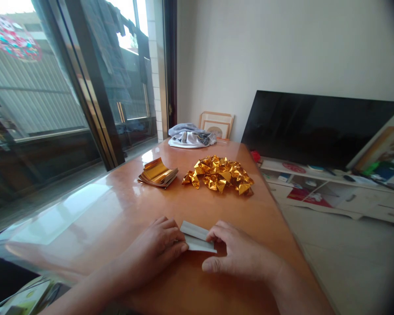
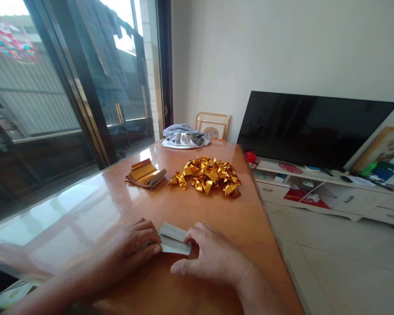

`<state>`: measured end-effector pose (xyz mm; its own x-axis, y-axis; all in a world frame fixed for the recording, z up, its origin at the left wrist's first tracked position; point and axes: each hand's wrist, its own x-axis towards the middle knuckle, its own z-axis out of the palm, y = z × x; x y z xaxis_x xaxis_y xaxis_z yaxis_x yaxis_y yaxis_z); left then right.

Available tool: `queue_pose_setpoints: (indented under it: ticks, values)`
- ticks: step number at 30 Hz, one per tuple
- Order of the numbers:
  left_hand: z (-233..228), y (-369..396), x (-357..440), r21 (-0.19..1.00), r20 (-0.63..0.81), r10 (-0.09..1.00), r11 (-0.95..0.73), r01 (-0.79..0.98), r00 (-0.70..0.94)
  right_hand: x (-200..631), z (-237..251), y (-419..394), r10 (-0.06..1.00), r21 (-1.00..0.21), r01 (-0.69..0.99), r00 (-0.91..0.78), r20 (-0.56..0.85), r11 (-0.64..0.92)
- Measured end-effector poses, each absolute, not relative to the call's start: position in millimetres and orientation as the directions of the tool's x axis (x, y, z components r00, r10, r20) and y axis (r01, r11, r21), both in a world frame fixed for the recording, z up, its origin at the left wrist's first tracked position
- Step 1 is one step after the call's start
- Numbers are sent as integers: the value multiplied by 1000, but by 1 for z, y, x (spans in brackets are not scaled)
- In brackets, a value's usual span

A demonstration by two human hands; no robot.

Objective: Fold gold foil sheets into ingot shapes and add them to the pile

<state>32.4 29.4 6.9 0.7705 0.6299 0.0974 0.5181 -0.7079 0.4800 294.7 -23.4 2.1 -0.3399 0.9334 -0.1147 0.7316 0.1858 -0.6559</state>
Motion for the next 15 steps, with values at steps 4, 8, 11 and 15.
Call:
queue_pose_setpoints:
  ticks: [4,8,11,15]
  values:
    - [13,38,38,468,90,635,-707,531,767,290,-5,-20,941,-631,743,-333,-57,225]
    - [14,45,37,506,64,644,-679,532,762,288,-14,-16,952,-616,753,-307,-14,234]
    - [14,46,35,544,78,686,-637,546,723,286,-17,-16,959,-586,779,-282,-11,222]
    - [5,45,37,521,108,789,-563,642,604,284,-17,-18,971,-562,808,-237,-38,175]
